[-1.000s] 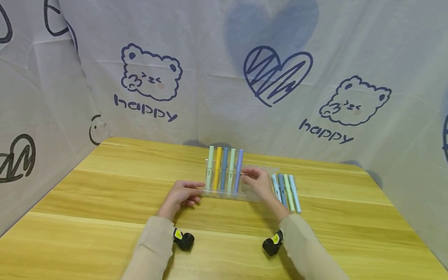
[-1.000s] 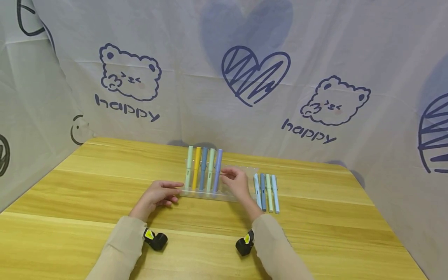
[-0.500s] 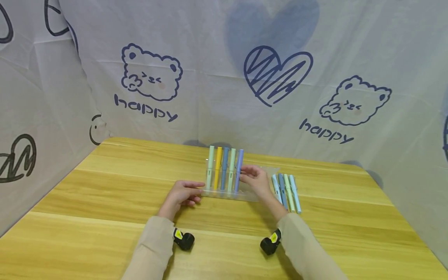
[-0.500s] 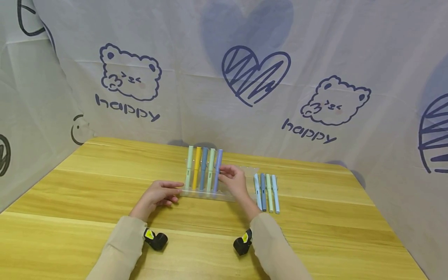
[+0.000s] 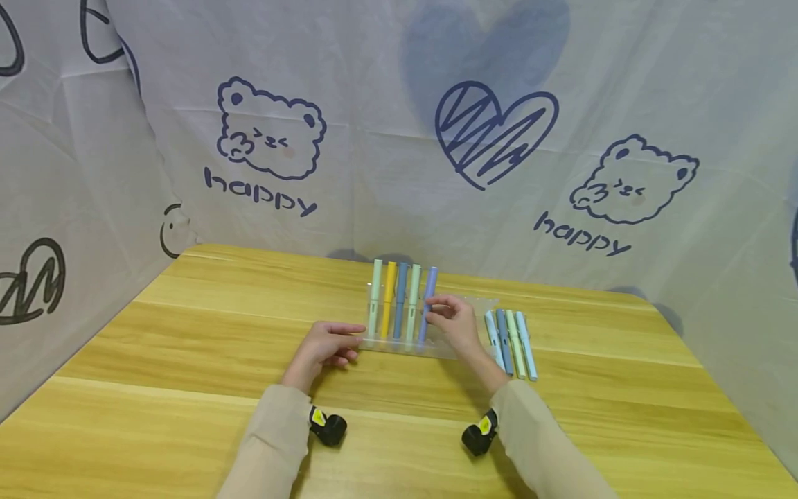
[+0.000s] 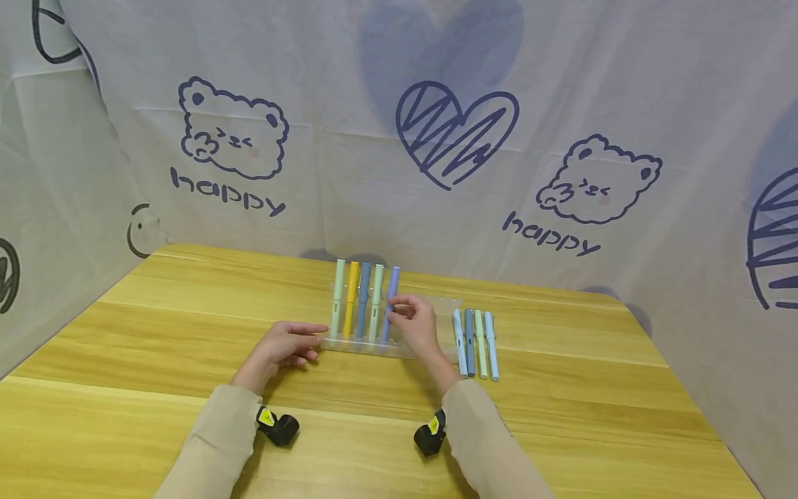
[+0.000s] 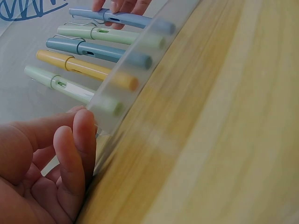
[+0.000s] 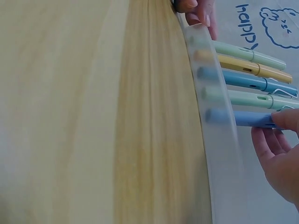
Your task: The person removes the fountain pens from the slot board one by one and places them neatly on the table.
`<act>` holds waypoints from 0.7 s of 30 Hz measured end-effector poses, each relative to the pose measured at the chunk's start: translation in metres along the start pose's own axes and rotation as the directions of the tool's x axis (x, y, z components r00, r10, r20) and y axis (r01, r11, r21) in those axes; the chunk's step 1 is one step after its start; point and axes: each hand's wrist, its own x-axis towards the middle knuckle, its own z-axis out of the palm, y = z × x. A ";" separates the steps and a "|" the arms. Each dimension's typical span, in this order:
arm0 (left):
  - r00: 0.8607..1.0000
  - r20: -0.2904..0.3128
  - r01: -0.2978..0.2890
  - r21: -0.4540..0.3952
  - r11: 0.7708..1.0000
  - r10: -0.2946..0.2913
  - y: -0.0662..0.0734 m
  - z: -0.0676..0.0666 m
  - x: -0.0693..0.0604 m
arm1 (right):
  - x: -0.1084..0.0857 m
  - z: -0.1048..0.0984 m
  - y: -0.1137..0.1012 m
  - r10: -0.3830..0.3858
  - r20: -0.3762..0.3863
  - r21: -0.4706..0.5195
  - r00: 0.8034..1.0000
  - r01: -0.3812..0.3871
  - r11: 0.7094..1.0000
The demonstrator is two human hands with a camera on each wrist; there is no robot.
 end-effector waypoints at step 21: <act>1.000 0.009 0.001 0.005 1.000 -0.001 -0.001 0.000 0.001 | -0.006 0.001 -0.005 -0.115 -0.044 -0.111 0.992 0.110 0.988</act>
